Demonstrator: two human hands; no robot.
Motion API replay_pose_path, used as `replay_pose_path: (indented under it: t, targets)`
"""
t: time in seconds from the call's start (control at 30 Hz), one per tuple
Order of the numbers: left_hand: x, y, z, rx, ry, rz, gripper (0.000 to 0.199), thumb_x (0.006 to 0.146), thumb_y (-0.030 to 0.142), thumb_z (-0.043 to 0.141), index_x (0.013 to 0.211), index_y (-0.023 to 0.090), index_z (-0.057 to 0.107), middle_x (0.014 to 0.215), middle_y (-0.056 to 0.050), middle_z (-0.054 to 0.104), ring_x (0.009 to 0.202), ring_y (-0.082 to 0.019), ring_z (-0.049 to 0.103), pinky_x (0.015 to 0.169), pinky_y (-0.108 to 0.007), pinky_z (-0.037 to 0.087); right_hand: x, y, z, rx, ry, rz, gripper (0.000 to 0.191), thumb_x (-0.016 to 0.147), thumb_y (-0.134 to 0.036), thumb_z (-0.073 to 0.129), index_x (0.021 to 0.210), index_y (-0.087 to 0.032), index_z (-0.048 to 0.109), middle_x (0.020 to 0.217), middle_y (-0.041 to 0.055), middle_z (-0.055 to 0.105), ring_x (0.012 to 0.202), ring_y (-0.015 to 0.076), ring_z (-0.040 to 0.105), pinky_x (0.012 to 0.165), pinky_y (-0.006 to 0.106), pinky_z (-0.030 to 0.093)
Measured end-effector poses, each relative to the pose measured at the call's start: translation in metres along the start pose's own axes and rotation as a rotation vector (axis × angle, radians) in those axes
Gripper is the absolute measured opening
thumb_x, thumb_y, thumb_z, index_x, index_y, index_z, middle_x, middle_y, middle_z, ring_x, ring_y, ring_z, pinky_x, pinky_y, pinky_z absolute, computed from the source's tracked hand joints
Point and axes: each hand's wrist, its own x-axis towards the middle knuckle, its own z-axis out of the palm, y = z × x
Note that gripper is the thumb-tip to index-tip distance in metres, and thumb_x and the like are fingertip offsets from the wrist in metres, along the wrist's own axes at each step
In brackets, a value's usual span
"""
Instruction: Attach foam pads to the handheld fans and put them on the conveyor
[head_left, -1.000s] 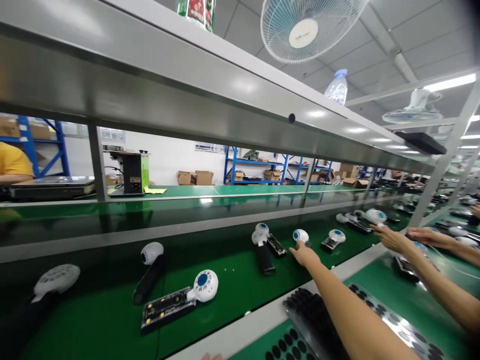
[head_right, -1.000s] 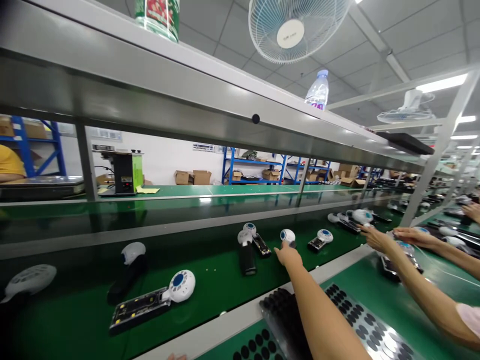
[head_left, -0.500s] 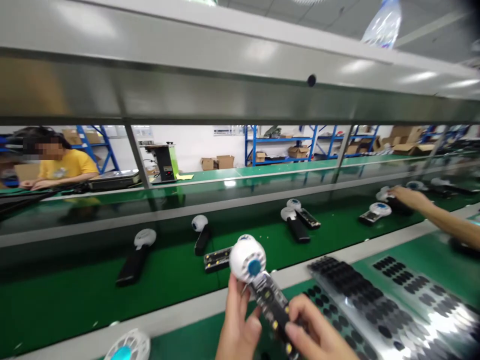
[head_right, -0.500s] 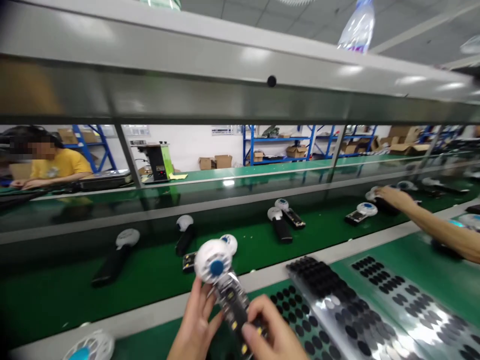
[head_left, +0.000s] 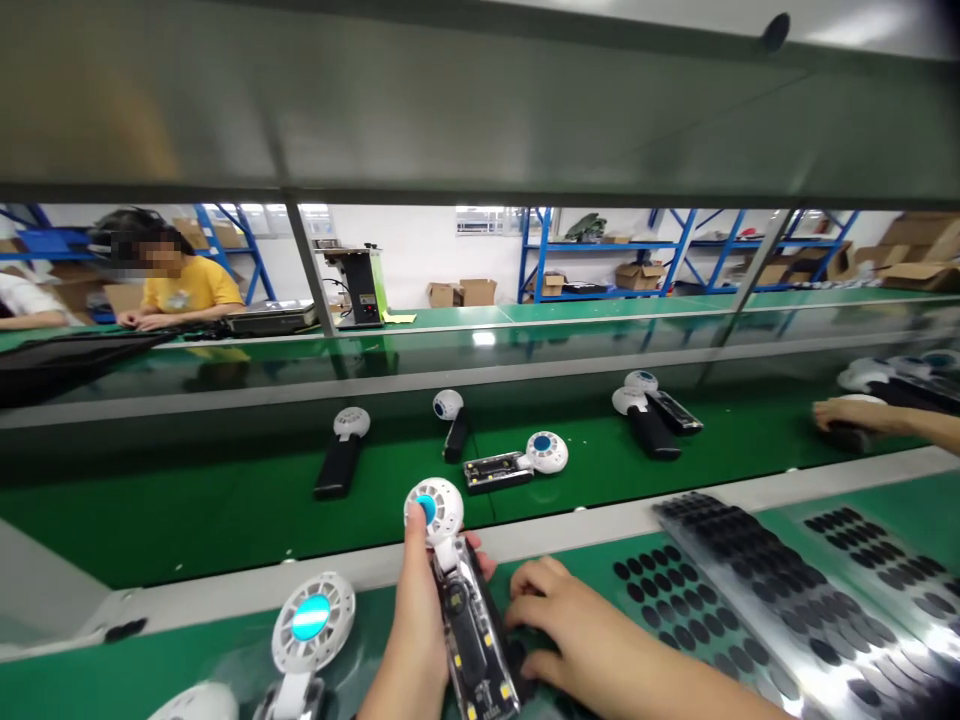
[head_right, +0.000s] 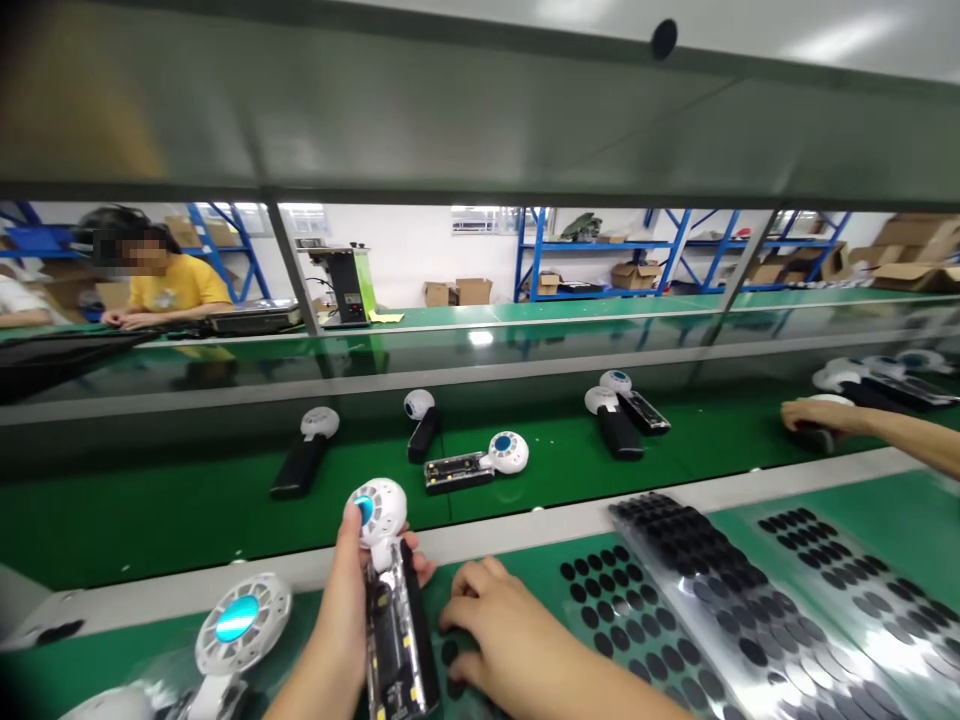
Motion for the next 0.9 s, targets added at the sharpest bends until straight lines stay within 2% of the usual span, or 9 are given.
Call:
replay_pose_path:
  t: [0.07, 0.2, 0.37, 0.5, 0.57, 0.63, 0.7, 0.8, 0.9]
  targets:
    - [0.002, -0.008, -0.003, 0.021, -0.064, -0.048, 0.047, 0.073, 0.054, 0.050, 0.063, 0.010, 0.061, 0.049, -0.006, 0.061, 0.047, -0.014, 0.059, 0.054, -0.026, 0.049, 0.003, -0.002, 0.010, -0.023, -0.001, 0.030, 0.019, 0.063, -0.012, 0.058, 0.078, -0.022, 0.064, 0.093, 0.0028, 0.056, 0.095, 0.0210, 0.044, 0.082, 0.029, 0.036]
    - [0.006, -0.021, -0.009, 0.125, -0.106, -0.181, 0.059, 0.068, 0.067, 0.043, 0.058, 0.011, 0.059, 0.042, -0.004, 0.056, 0.038, -0.014, 0.053, 0.037, -0.022, 0.039, 0.003, -0.006, 0.023, -0.028, 0.036, 0.107, 0.024, 0.060, -0.005, 0.049, 0.076, -0.019, 0.060, 0.094, 0.0052, 0.056, 0.094, 0.0223, 0.043, 0.080, 0.032, 0.035]
    - [0.012, -0.028, -0.013, 0.264, -0.092, -0.075, 0.061, 0.068, 0.068, 0.042, 0.059, 0.010, 0.059, 0.044, -0.006, 0.058, 0.036, -0.012, 0.051, 0.037, -0.022, 0.034, -0.002, -0.003, 0.020, 0.068, 0.051, 0.123, 0.018, 0.055, -0.004, 0.050, 0.064, -0.019, 0.051, 0.084, 0.0028, 0.057, 0.092, 0.0188, 0.048, 0.080, 0.027, 0.036]
    - [0.012, -0.030, -0.013, 0.357, -0.057, -0.005, 0.064, 0.068, 0.069, 0.039, 0.061, 0.009, 0.060, 0.047, -0.008, 0.060, 0.039, -0.014, 0.052, 0.041, -0.024, 0.035, -0.007, -0.010, 0.003, 0.276, 0.079, 0.123, 0.012, 0.068, -0.011, 0.048, 0.065, -0.021, 0.043, 0.091, 0.0025, 0.057, 0.094, 0.0140, 0.053, 0.084, 0.022, 0.038]
    - [0.011, -0.030, -0.013, 0.364, -0.058, 0.044, 0.062, 0.068, 0.068, 0.041, 0.068, 0.010, 0.062, 0.053, -0.008, 0.063, 0.045, -0.016, 0.055, 0.046, -0.026, 0.039, -0.005, -0.019, -0.004, 0.442, 0.105, 0.137, 0.009, 0.073, -0.015, 0.046, 0.067, -0.022, 0.043, 0.101, 0.0038, 0.054, 0.102, 0.0142, 0.050, 0.088, 0.023, 0.037]
    - [0.010, -0.031, -0.012, 0.359, -0.033, 0.111, 0.058, 0.068, 0.065, 0.045, 0.078, 0.010, 0.063, 0.063, -0.007, 0.066, 0.056, -0.018, 0.060, 0.057, -0.029, 0.043, 0.000, -0.029, -0.008, 0.511, 0.111, 0.151, 0.010, 0.074, -0.017, 0.047, 0.065, -0.021, 0.045, 0.112, 0.0036, 0.048, 0.110, 0.0155, 0.045, 0.092, 0.025, 0.033]
    - [0.011, -0.031, -0.013, 0.371, -0.007, 0.179, 0.056, 0.069, 0.062, 0.048, 0.088, 0.012, 0.062, 0.076, -0.007, 0.069, 0.073, -0.021, 0.062, 0.070, -0.030, 0.044, 0.006, -0.039, -0.009, 0.452, 0.113, 0.171, 0.011, 0.074, -0.015, 0.047, 0.065, -0.021, 0.046, 0.117, 0.0027, 0.044, 0.113, 0.0166, 0.041, 0.095, 0.027, 0.031]
    - [0.014, -0.032, -0.015, 0.423, -0.033, 0.232, 0.054, 0.073, 0.059, 0.045, 0.098, 0.013, 0.060, 0.098, -0.009, 0.067, 0.097, -0.023, 0.057, 0.084, -0.030, 0.039, 0.015, -0.049, -0.008, 0.350, 0.115, 0.200, 0.014, 0.075, -0.012, 0.044, 0.064, -0.021, 0.044, 0.112, 0.0034, 0.045, 0.109, 0.0172, 0.044, 0.093, 0.029, 0.033]
    - [0.015, -0.033, -0.016, 0.453, -0.058, 0.224, 0.055, 0.075, 0.059, 0.042, 0.102, 0.013, 0.058, 0.111, -0.010, 0.061, 0.105, -0.022, 0.052, 0.090, -0.030, 0.036, 0.019, -0.055, -0.009, 0.288, 0.085, 0.215, 0.016, 0.076, -0.009, 0.043, 0.064, -0.020, 0.043, 0.104, 0.0045, 0.047, 0.102, 0.0176, 0.047, 0.090, 0.029, 0.036]
